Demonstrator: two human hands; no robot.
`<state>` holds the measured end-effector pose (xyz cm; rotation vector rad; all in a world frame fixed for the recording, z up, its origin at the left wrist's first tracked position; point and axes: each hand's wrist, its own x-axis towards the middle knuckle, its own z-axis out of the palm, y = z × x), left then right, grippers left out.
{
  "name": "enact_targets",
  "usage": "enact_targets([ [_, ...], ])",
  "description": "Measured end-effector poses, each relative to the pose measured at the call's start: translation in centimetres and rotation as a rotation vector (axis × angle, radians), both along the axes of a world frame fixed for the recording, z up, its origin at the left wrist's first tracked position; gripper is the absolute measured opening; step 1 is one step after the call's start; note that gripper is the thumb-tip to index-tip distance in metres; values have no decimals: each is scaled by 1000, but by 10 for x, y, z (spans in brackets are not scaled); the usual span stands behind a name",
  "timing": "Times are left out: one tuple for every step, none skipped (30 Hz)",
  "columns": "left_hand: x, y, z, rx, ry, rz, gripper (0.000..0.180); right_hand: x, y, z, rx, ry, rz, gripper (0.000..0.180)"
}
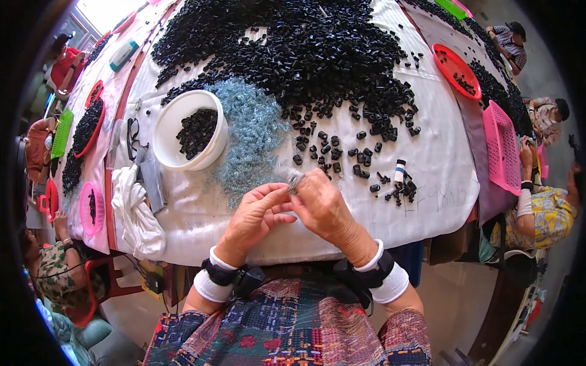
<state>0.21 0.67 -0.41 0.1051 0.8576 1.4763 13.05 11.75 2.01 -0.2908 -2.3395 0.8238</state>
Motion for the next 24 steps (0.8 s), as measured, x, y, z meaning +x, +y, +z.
enact_targets([
  [0,1,-3,51,-7,-12,21,0,-1,3,-4,5,-1,31],
  [-1,2,-3,47,-2,-13,21,0,-3,5,1,17,14,31],
  [-1,3,-2,17,12,-23,20,1,-3,5,7,27,26,31],
  [0,4,-1,-13,27,-34,18,4,-4,4,3,30,23,31],
  [1,5,1,-17,29,-37,18,8,-7,2,-222,34,-30,28],
  [3,5,4,-29,29,-24,18,10,-9,-1,-448,38,-80,25],
  [4,5,5,-42,29,-12,18,12,-7,-3,-452,41,-81,25],
  [5,5,4,-46,32,-13,18,14,-5,-5,-412,22,-90,23],
  [5,6,3,-45,39,-26,19,16,-3,-6,-369,2,-103,22],
  [6,6,3,-45,46,-39,20,17,-4,-8,-370,5,-107,22],
  [7,7,4,-46,48,-43,20,17,-5,-9,-453,29,-120,21],
  [7,7,6,-52,60,-36,20,17,-6,-11,-538,54,-130,21],
  [7,8,8,-58,71,-29,21,18,-5,-10,-540,57,-132,21],
  [8,7,9,-60,74,-31,21,18,-5,-7,-561,26,-132,24],
  [10,5,10,-42,182,-32,21,19,-5,-6,-582,-6,-133,27],
  [11,5,12,-23,290,-34,21,19,-5,-6,-583,-4,-135,27],
  [12,6,13,-24,291,-36,21,18,-5,-7,-564,14,-144,23],
  [12,6,14,-50,294,-28,21,17,-5,-8,-546,32,-152,20],
  [13,6,15,-77,297,-21,21,17,-5,-8,-548,33,-153,20],
  [13,6,15,-78,297,-21,21,16,-6,-8,-541,25,-160,19],
  [13,6,15,-80,312,-17,20,16,-6,-8,-534,17,-166,19],
  [13,6,16,-81,326,-13,20,15,-6,-8,-535,17,-166,19],
  [13,6,17,-81,326,-13,20,14,-6,-8,-584,27,-166,18],
  [12,7,17,-75,333,-24,20,14,-6,-8,-632,37,-166,17],
])
